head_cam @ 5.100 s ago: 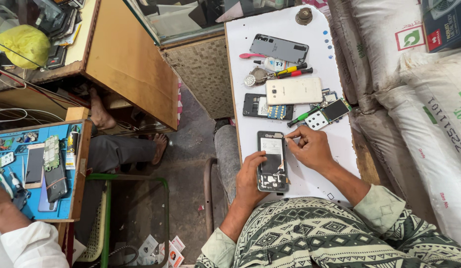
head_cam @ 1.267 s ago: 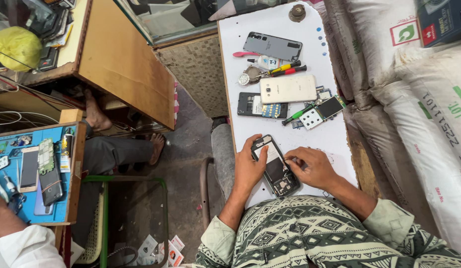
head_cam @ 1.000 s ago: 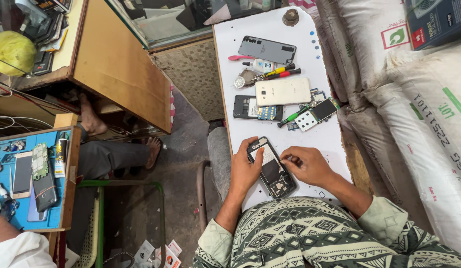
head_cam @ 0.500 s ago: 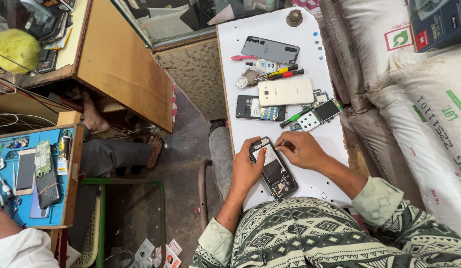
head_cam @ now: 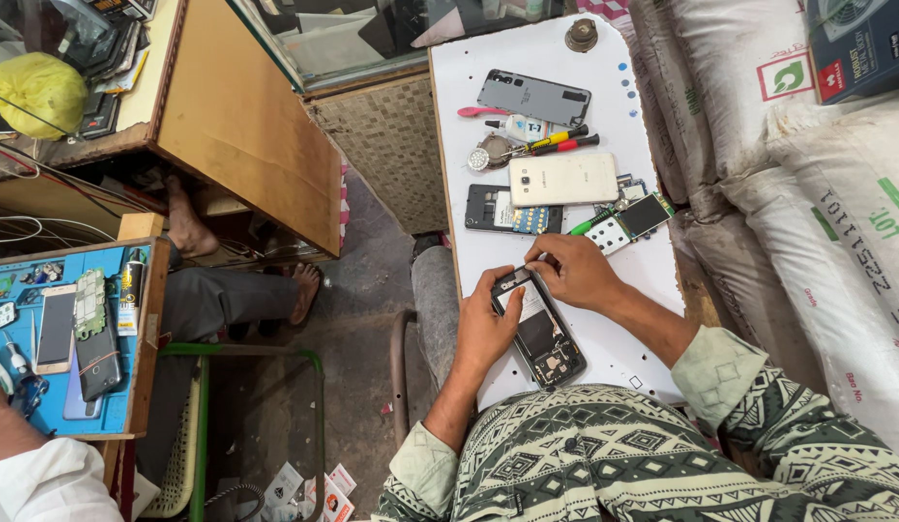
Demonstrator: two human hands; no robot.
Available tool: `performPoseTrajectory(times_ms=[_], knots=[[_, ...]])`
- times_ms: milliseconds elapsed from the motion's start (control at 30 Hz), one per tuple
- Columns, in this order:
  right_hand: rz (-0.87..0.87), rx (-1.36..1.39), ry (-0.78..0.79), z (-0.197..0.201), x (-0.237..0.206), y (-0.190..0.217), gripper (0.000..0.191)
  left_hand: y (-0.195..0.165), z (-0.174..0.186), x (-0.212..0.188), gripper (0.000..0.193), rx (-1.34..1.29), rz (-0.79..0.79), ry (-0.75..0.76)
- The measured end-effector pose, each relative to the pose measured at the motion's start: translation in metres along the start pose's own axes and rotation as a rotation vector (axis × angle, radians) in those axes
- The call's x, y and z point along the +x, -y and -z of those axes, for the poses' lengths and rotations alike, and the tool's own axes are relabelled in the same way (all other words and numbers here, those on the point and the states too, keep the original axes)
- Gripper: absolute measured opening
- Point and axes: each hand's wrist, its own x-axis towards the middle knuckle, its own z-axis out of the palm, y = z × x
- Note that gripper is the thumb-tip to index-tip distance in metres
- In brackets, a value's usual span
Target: The person uses a small metal tool to carefully pry and lift a ribbon cable or connector from the internal chassis of a disassembled smartphone. The phone is held in the left hand while the right hand manipulates the tool. The task involves delicate handling of internal components.
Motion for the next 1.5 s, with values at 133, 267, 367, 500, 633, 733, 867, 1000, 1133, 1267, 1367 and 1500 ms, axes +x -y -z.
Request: performPoseTrajectory(times_ms=[133,267,367,500,633,733,867,1000,1133,1267,1367,1500], knots=[[-0.040,-0.031,-0.005,-0.001,0.002,0.002,0.011,0.000,0.000,0.001,0.032,-0.016,-0.011,-0.008],[0.021,0.014,-0.025,-0.002,0.002,0.003,0.010,-0.002,0.001,0.001,0.033,-0.025,0.025,0.009],[0.027,0.023,-0.040,-0.004,0.002,0.003,0.009,-0.002,0.001,0.001,0.033,-0.015,0.053,0.014],[-0.018,0.033,-0.023,-0.004,0.000,0.002,0.008,-0.002,0.000,0.001,0.032,-0.008,0.010,0.001],[-0.034,0.063,-0.015,-0.002,-0.003,0.003,0.011,-0.002,0.000,0.000,0.033,-0.007,0.029,-0.003],[-0.024,0.056,-0.008,-0.002,-0.006,0.003,0.011,-0.002,0.000,0.001,0.033,-0.010,0.013,-0.007],[0.033,0.026,-0.004,0.001,-0.013,0.000,0.010,-0.003,0.000,0.000,0.035,0.012,0.117,0.010],[0.140,0.025,-0.029,0.001,-0.016,-0.003,0.011,0.000,-0.001,-0.001,0.034,0.014,-0.020,-0.042],[0.209,0.035,-0.054,-0.002,-0.014,-0.004,0.011,0.004,-0.001,0.000,0.033,0.007,-0.003,-0.048],[0.150,-0.047,-0.010,-0.002,-0.006,-0.004,0.011,0.005,-0.001,0.000,0.034,-0.006,0.017,-0.034],[0.166,-0.097,0.021,-0.001,-0.001,-0.005,0.011,0.005,0.000,0.000,0.033,-0.002,0.018,-0.042],[0.283,-0.125,-0.004,-0.002,0.004,-0.005,0.010,0.003,0.000,0.001,0.033,0.012,0.014,-0.045]])
